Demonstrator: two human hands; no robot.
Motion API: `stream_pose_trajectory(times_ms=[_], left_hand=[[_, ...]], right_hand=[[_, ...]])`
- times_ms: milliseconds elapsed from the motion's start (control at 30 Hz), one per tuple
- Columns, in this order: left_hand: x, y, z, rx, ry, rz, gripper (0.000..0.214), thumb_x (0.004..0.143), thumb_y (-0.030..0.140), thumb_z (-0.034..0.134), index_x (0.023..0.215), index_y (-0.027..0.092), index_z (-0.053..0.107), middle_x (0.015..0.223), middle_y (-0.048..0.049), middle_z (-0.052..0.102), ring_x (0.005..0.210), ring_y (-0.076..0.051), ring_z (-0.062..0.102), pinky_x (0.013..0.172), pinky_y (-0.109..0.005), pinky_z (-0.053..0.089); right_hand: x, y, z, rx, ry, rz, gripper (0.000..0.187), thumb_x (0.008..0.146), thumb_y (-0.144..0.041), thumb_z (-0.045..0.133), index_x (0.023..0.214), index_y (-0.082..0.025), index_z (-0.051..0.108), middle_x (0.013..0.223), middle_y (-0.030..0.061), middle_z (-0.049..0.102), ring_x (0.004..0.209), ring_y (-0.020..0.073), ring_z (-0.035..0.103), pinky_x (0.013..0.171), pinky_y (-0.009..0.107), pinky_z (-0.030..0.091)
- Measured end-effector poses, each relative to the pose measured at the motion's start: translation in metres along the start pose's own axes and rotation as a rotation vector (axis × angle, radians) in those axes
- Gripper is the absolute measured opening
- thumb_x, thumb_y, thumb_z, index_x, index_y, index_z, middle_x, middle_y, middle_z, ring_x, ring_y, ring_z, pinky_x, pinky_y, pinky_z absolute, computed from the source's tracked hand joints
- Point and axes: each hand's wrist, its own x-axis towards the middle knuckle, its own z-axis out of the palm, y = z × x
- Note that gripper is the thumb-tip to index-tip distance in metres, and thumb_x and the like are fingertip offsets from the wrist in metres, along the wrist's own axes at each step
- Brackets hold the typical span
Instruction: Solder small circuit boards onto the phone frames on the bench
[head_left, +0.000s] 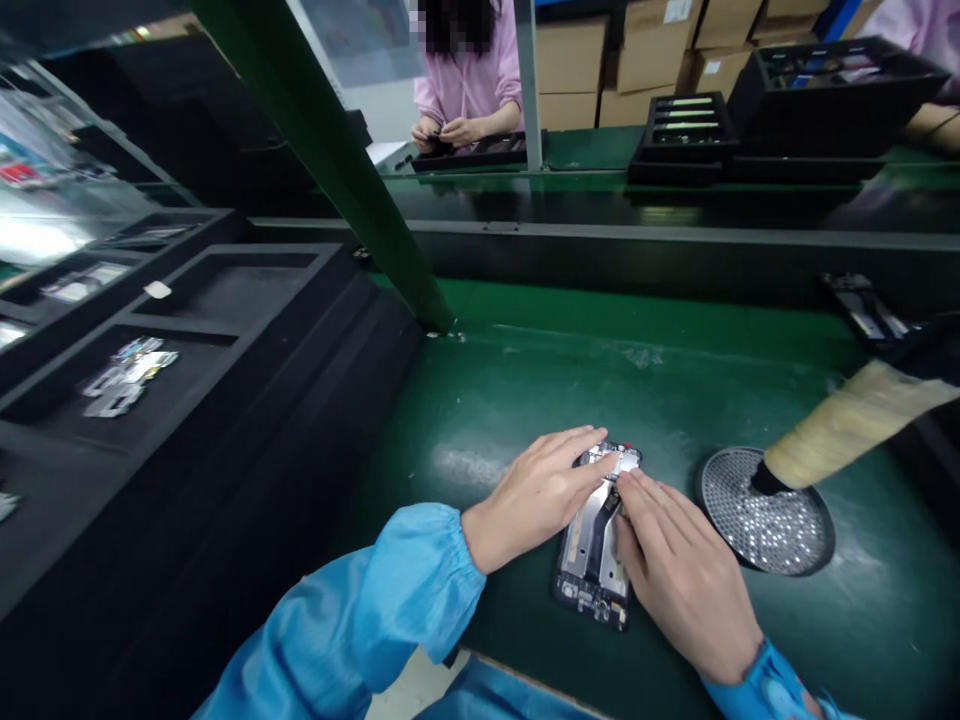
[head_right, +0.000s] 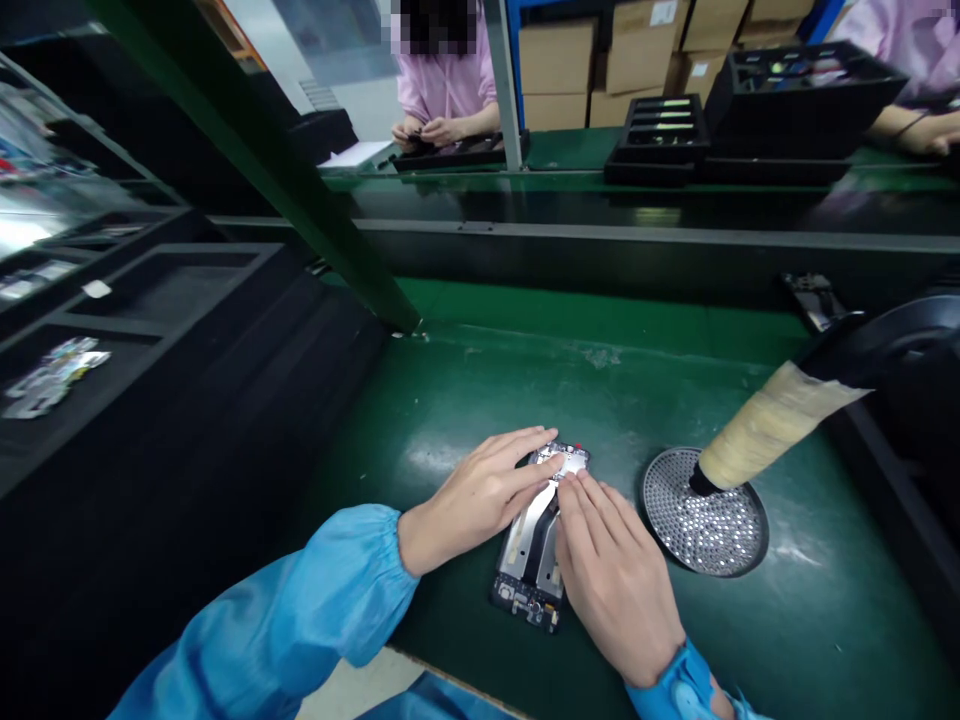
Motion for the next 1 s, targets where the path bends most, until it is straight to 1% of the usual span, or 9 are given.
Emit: stream_pose_trajectory(times_ms=[67,167,233,333,433,600,767,900,1000], left_hand=[[0.0,0.001,-0.001,-0.001,-0.011,-0.003,0.034,0.107,0.028,0.052,0.139,0.025,0.063,0.152,-0.0099,0.056,0.143,-0.027,0.051,0.114,-0.044,0.051],[0.001,-0.003,0.001,-0.054,0.013,0.013,0.032,0.107,0.026,0.052,0.136,0.026,0.067,0.146,-0.0083,0.061,0.137,-0.024,0.057,0.113,-0.043,0.052],[0.002,-0.005,0.002,-0.085,0.019,0.008,0.032,0.107,0.026,0.051,0.135,0.027,0.067,0.144,-0.0071,0.063,0.136,-0.023,0.058,0.113,-0.043,0.052],[0.001,-0.004,0.002,-0.09,0.005,-0.02,0.033,0.108,0.028,0.051,0.137,0.028,0.066,0.154,-0.0067,0.055,0.145,-0.025,0.05,0.117,-0.045,0.049],[0.0,-0.002,0.0,-0.047,-0.021,-0.027,0.033,0.108,0.029,0.05,0.138,0.027,0.066,0.159,-0.0079,0.049,0.151,-0.026,0.043,0.118,-0.046,0.048],[0.004,-0.005,0.0,0.035,-0.008,0.028,0.03,0.106,0.03,0.055,0.132,0.027,0.07,0.149,-0.009,0.059,0.14,-0.028,0.055,0.112,-0.047,0.052],[0.01,-0.015,0.003,0.069,0.022,0.081,0.028,0.106,0.033,0.056,0.128,0.028,0.073,0.137,-0.0068,0.067,0.126,-0.024,0.064,0.106,-0.041,0.057],[0.009,-0.016,0.003,0.14,0.004,0.134,0.03,0.108,0.033,0.051,0.131,0.026,0.07,0.139,-0.0093,0.066,0.127,-0.025,0.065,0.105,-0.042,0.057],[0.006,-0.013,0.003,0.11,0.006,0.113,0.031,0.108,0.033,0.052,0.132,0.025,0.068,0.146,-0.0102,0.062,0.135,-0.025,0.06,0.11,-0.043,0.055]], right_hand=[[0.001,0.0,-0.001,-0.003,-0.008,-0.003,0.041,0.095,-0.012,0.062,0.135,-0.003,0.059,0.137,0.0171,0.066,0.126,0.0269,0.063,0.113,0.044,0.047],[0.001,-0.001,-0.001,-0.001,-0.005,0.013,0.042,0.095,-0.012,0.063,0.136,-0.003,0.059,0.135,0.017,0.067,0.126,0.027,0.063,0.112,0.044,0.048],[0.0,-0.001,-0.001,0.004,-0.008,0.019,0.043,0.095,-0.013,0.063,0.137,-0.004,0.058,0.136,0.0168,0.067,0.127,0.0275,0.063,0.111,0.044,0.049],[0.0,0.0,-0.001,0.012,-0.015,0.03,0.041,0.096,-0.013,0.062,0.136,-0.006,0.058,0.136,0.0158,0.067,0.127,0.027,0.063,0.111,0.044,0.049],[0.002,0.001,0.001,0.035,-0.012,0.053,0.036,0.095,-0.011,0.06,0.131,-0.007,0.061,0.13,0.0147,0.07,0.123,0.0252,0.065,0.109,0.043,0.049],[0.006,0.002,0.003,0.025,0.004,0.05,0.033,0.095,-0.008,0.056,0.127,-0.008,0.062,0.124,0.0141,0.072,0.119,0.0247,0.067,0.105,0.043,0.052],[0.005,0.003,0.007,-0.009,0.046,0.025,0.032,0.095,-0.008,0.056,0.127,-0.008,0.062,0.122,0.0137,0.073,0.117,0.0251,0.068,0.103,0.042,0.053],[0.003,0.003,0.008,-0.004,0.07,0.032,0.034,0.095,-0.01,0.057,0.129,-0.008,0.061,0.122,0.0142,0.073,0.116,0.025,0.069,0.103,0.042,0.054],[0.003,0.003,0.008,0.016,0.062,0.044,0.036,0.095,-0.01,0.056,0.131,-0.009,0.06,0.125,0.0146,0.072,0.117,0.0244,0.068,0.104,0.042,0.054]])
